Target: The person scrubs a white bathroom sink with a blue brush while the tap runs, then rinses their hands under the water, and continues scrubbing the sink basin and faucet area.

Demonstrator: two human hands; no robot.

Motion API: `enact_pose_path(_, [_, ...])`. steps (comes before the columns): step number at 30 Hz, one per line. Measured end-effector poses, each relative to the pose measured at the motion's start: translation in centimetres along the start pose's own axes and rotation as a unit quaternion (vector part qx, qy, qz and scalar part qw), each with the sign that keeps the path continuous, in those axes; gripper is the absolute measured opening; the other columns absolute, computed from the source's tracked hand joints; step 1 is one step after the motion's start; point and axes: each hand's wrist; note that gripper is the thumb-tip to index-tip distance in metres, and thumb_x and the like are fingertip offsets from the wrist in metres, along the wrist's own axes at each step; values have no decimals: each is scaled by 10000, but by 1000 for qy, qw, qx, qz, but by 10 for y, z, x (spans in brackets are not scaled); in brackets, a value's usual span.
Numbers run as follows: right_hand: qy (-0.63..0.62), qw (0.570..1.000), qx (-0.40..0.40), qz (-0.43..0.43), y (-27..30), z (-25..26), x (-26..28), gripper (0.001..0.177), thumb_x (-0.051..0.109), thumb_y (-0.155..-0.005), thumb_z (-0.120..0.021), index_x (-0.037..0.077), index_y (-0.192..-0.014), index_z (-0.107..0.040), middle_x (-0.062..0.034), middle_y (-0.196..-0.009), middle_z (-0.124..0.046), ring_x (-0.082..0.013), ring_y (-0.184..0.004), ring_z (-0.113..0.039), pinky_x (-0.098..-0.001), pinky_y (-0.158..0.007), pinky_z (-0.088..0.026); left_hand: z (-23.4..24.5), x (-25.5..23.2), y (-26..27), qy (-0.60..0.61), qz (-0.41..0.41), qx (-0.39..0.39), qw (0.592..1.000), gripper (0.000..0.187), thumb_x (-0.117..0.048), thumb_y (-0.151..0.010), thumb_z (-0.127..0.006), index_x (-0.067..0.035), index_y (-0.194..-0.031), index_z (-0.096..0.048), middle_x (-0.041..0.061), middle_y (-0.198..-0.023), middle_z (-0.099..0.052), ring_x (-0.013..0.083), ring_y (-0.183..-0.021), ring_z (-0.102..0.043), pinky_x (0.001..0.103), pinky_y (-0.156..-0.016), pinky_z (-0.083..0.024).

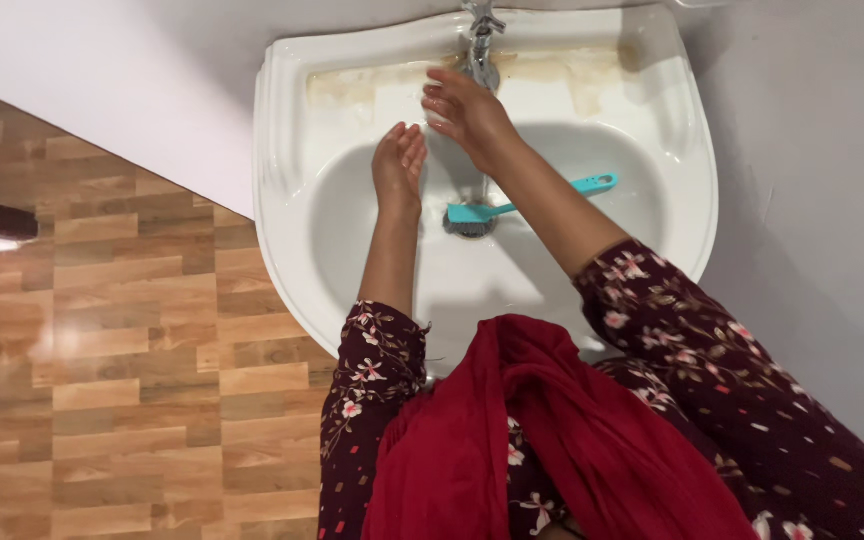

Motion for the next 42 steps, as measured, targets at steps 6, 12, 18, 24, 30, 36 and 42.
enact_pose_path(6, [-15,982,-82,-168,27,101,-95,228,198,-1036,-442,53,-1021,-618,-62,-816,-679,-183,-684,-671,-328,-640,-560,-23,47,6,-105,97,64,988,369,-212,-1015,-455,44,-1255,-567,199,-1111,-700,273,-984,-696,373,-846,-603])
enact_pose_path(12, [-62,981,-96,-159,-9,137,-102,279,216,-1026,-417,80,-881,-613,-18,-655,-611,-150,-554,-554,-305,-522,-462,-40,61,19,-153,116,100,976,246,-137,-1016,-475,7,-1139,-632,86,-859,-688,153,-691,-646,285,-618,-530])
enact_pose_path(18, [-117,980,-60,-153,-22,118,-93,304,239,-992,-428,120,-741,-553,-6,-522,-494,-161,-430,-478,-334,-425,-431,-54,69,7,-218,80,74,970,152,-78,-993,-504,-22,-987,-645,31,-695,-615,98,-523,-536,252,-440,-409])
enact_pose_path(24, [-174,968,-133,-124,-25,125,-93,303,226,-1017,-479,118,-738,-532,-8,-555,-516,-137,-442,-462,-276,-394,-357,-73,79,-2,-194,44,80,977,164,-54,-985,-540,12,-861,-625,53,-653,-602,125,-511,-558,267,-447,-480])
enact_pose_path(30, [-166,967,-66,-180,-31,129,-58,263,218,-977,-499,84,-761,-564,-43,-637,-585,-147,-492,-505,-250,-442,-398,-59,52,-21,-191,122,118,967,148,-49,-992,-530,-16,-943,-665,29,-745,-626,95,-570,-542,232,-474,-435])
enact_pose_path(36, [-53,991,-73,-101,-23,138,27,228,234,-994,-556,108,-806,-584,-31,-700,-599,-143,-586,-556,-308,-538,-492,-45,-15,-33,-266,90,106,954,202,-31,-966,-537,22,-1081,-693,78,-881,-712,153,-764,-688,273,-704,-622])
enact_pose_path(42, [229,964,-134,31,1,111,76,192,224,-962,-501,161,-1031,-669,109,-976,-676,10,-853,-612,-228,-684,-528,-53,-39,-23,-234,-47,45,970,257,-144,-994,-534,-48,-1197,-658,80,-1222,-666,158,-1120,-611,320,-963,-503])
Point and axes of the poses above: each hand's wrist, its own y-axis away from the middle knuckle, its own z-axis out of the back of the hand, x = y × z
